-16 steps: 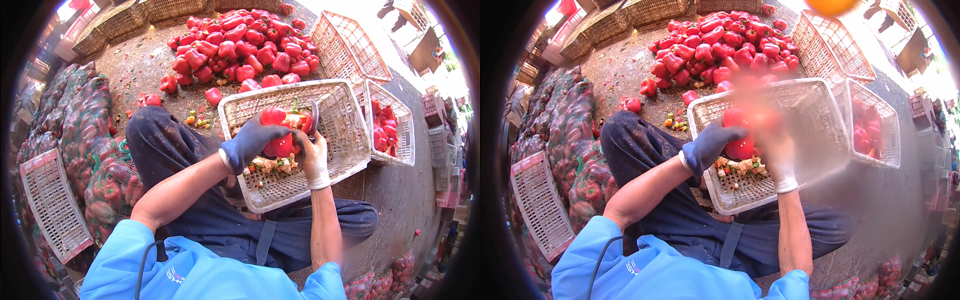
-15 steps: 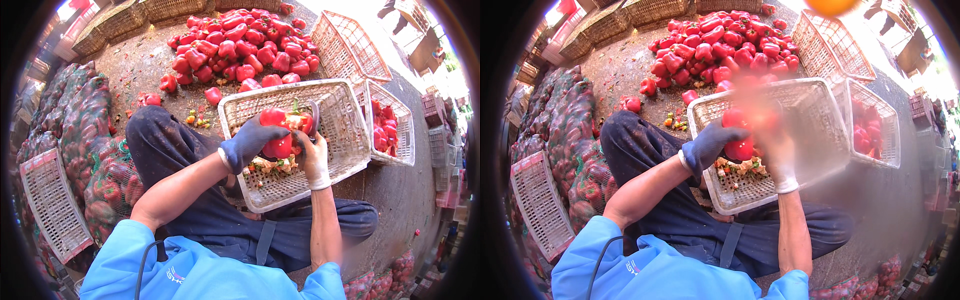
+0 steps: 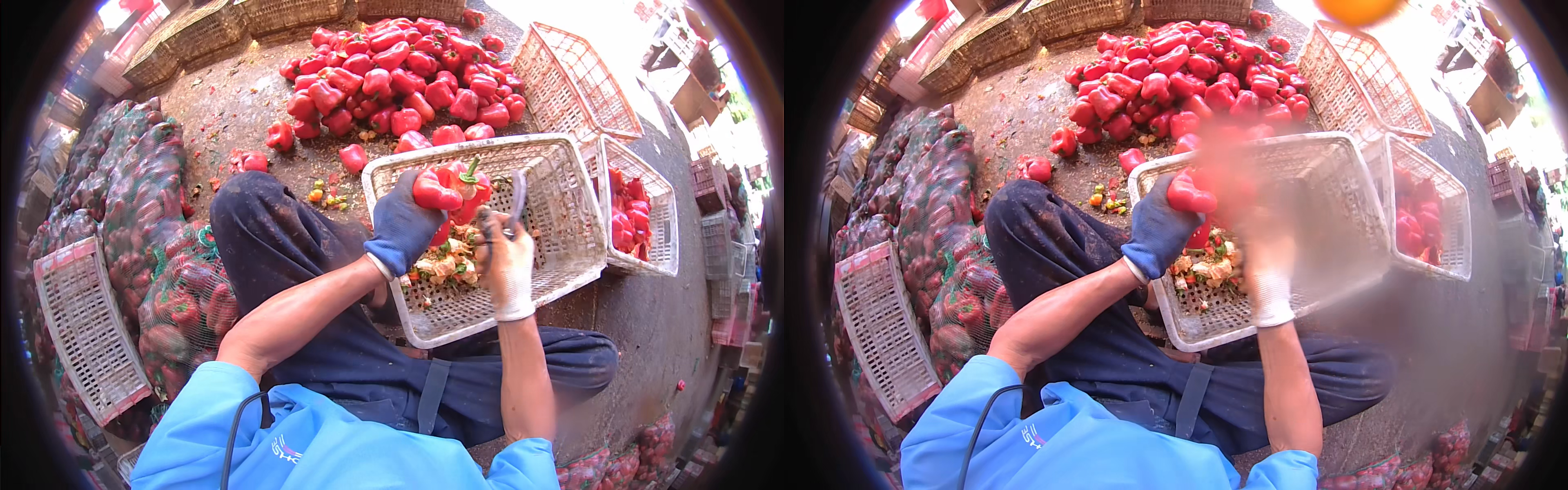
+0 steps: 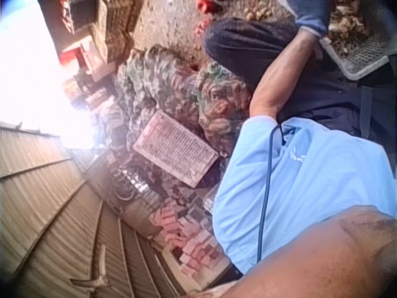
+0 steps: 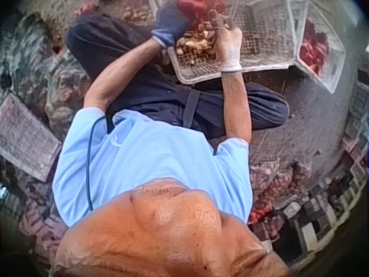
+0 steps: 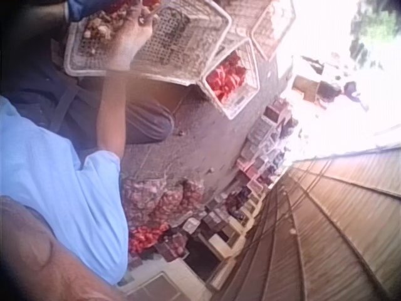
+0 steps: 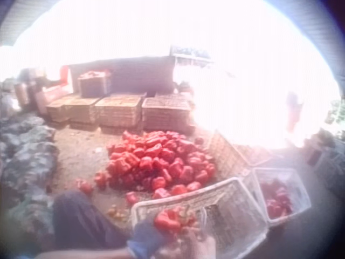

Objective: The person sorts red bell peppers by cutting the stems and removing the tops with a knife, placing the cleaned peppers into a separate crate and the debris into a central basket.

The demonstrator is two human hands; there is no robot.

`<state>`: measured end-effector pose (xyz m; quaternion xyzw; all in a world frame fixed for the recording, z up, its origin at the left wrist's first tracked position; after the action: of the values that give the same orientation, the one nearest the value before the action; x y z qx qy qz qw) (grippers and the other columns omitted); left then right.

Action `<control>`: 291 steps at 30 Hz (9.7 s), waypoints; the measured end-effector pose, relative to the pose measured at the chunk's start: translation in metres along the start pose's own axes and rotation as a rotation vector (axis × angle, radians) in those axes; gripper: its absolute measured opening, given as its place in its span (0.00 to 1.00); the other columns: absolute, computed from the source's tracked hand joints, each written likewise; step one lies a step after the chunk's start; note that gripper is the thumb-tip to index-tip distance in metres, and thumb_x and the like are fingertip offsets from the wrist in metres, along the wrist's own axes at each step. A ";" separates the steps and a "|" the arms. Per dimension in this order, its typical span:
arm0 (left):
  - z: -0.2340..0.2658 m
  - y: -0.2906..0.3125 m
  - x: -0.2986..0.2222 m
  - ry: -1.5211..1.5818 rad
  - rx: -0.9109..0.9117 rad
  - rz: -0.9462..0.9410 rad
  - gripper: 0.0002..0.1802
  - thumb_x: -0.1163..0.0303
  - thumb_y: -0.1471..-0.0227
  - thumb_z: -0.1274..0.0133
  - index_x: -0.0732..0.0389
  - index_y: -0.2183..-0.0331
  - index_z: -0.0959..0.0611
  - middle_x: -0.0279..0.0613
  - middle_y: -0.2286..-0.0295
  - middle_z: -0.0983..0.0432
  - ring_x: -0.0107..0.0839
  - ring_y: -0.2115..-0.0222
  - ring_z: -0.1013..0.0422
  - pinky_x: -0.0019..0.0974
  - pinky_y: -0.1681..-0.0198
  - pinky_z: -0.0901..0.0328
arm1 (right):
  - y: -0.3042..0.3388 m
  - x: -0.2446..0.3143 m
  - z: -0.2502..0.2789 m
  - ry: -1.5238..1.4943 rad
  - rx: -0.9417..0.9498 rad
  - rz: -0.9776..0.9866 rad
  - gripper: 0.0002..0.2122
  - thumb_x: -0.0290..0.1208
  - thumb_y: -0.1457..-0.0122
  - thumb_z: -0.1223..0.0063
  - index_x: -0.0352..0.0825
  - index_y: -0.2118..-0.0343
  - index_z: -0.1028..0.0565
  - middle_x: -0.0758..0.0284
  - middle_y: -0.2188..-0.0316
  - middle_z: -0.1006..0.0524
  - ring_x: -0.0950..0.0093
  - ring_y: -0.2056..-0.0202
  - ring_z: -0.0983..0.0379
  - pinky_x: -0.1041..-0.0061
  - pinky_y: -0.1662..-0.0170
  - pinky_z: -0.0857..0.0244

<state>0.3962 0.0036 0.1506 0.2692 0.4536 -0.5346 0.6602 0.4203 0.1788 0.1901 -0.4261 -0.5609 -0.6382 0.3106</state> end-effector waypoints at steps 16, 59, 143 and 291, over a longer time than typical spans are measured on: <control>0.001 0.006 0.008 0.134 0.038 -0.455 0.20 0.65 0.48 0.29 0.52 0.54 0.17 0.48 0.66 0.15 0.52 0.64 0.16 0.46 0.62 0.23 | -0.016 -0.012 0.002 -0.216 0.172 0.101 0.24 0.60 0.35 0.35 0.41 0.69 0.22 0.77 0.85 0.31 0.84 0.88 0.37 0.80 0.87 0.47; 0.074 -0.071 -0.142 -0.272 0.084 -1.290 0.04 0.65 0.45 0.35 0.49 0.70 0.16 0.33 0.75 0.19 0.41 0.72 0.19 0.44 0.69 0.26 | -0.048 -0.056 0.081 -0.394 0.493 0.196 0.18 0.42 0.27 0.44 0.36 0.42 0.25 0.70 0.71 0.24 0.80 0.79 0.32 0.78 0.80 0.40; -0.001 -0.106 -0.042 -0.017 0.931 -0.244 0.48 0.43 0.60 0.25 0.72 0.47 0.15 0.59 0.53 0.15 0.43 0.52 0.17 0.39 0.46 0.26 | -0.023 -0.030 0.015 -0.411 0.313 -0.040 0.26 0.57 0.36 0.33 0.43 0.45 0.25 0.75 0.65 0.21 0.85 0.77 0.27 0.86 0.79 0.38; -0.015 0.004 -0.008 0.434 0.479 0.156 0.29 0.49 0.45 0.32 0.68 0.57 0.11 0.45 0.67 0.14 0.29 0.67 0.20 0.35 0.60 0.25 | -0.014 -0.028 0.020 0.192 0.355 0.403 0.17 0.24 0.38 0.31 0.29 0.47 0.19 0.67 0.56 0.14 0.79 0.57 0.18 0.75 0.52 0.23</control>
<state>0.3954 0.0205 0.1503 0.5585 0.4229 -0.5040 0.5051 0.4242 0.1982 0.1587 -0.4055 -0.5360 -0.4928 0.5526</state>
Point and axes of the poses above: each hand's wrist, its own y-axis away from the middle knuckle, its own z-axis out of the back of the hand, x = y × z, the point moved 1 cm from there along -y, towards the middle knuckle
